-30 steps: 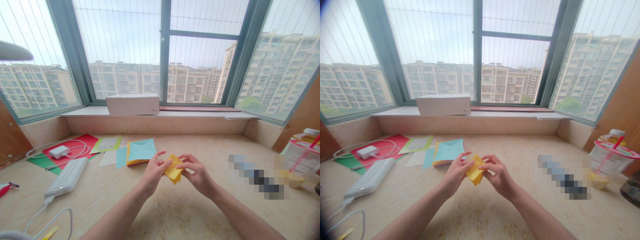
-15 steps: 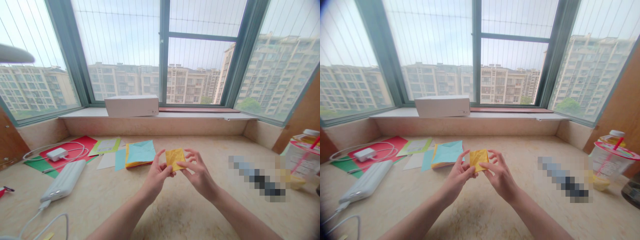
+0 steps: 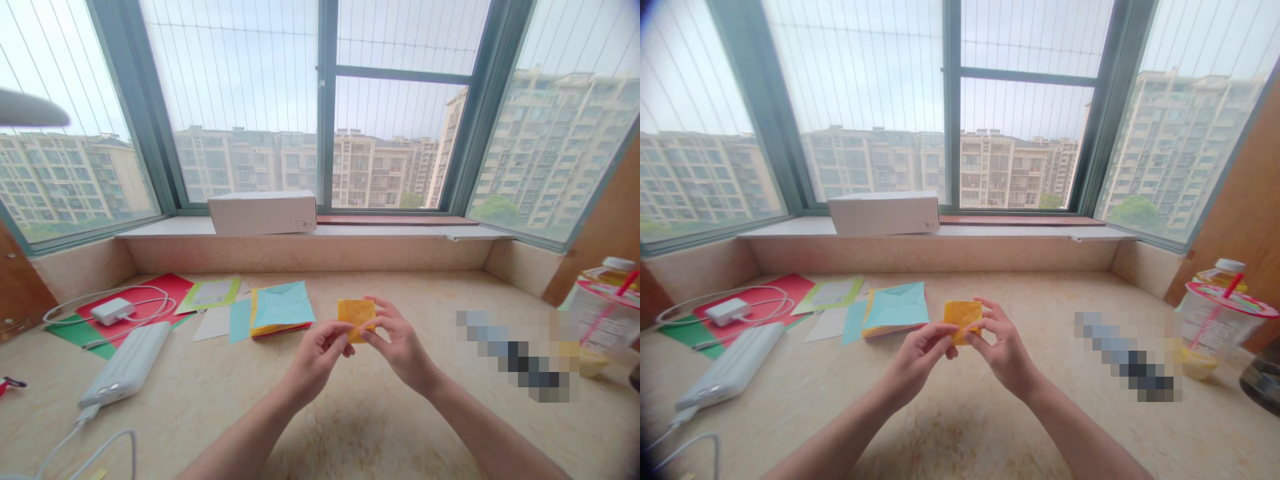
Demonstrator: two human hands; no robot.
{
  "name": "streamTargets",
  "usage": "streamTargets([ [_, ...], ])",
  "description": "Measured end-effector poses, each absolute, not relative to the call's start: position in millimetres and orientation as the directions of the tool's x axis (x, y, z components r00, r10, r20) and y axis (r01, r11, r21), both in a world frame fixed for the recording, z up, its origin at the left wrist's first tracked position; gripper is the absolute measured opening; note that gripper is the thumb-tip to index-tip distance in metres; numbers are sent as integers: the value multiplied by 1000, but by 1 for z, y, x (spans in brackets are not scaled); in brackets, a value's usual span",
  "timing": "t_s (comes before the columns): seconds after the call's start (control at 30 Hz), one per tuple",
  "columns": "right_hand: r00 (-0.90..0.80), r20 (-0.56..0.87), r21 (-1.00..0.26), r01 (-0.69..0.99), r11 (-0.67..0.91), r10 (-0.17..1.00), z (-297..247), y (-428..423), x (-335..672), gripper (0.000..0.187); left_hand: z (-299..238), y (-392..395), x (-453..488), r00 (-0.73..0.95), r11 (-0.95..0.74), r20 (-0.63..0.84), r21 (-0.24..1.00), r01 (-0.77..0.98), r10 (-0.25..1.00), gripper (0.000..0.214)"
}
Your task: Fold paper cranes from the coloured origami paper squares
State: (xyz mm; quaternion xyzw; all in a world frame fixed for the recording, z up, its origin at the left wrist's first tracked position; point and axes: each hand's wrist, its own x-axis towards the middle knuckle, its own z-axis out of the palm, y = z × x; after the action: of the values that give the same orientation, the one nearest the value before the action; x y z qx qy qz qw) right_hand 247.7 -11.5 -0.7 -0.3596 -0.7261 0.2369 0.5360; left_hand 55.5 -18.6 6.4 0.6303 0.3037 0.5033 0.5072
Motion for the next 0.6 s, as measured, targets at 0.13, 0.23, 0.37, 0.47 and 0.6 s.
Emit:
streamTargets([
  [0.13,-108,576,-793,166,586,810,-3,-8,246,18,7,-21,58,300,-302,335,941,-152,893,27],
  [0.23,-81,558,-816,124,564,826,-3,-8,245,21,5,-19,59,259,-359,380,925,-125,888,23],
  [0.37,-61,554,-826,83,558,830,0,-9,245,22,3,-17,58,222,-381,395,918,-107,891,21],
  [0.47,-40,553,-826,104,554,832,0,-10,246,23,2,-17,59,211,-356,382,922,-151,900,22],
  [0.6,-8,544,-828,158,538,839,-3,-9,246,23,5,-19,62,211,-304,352,925,-228,912,35],
])
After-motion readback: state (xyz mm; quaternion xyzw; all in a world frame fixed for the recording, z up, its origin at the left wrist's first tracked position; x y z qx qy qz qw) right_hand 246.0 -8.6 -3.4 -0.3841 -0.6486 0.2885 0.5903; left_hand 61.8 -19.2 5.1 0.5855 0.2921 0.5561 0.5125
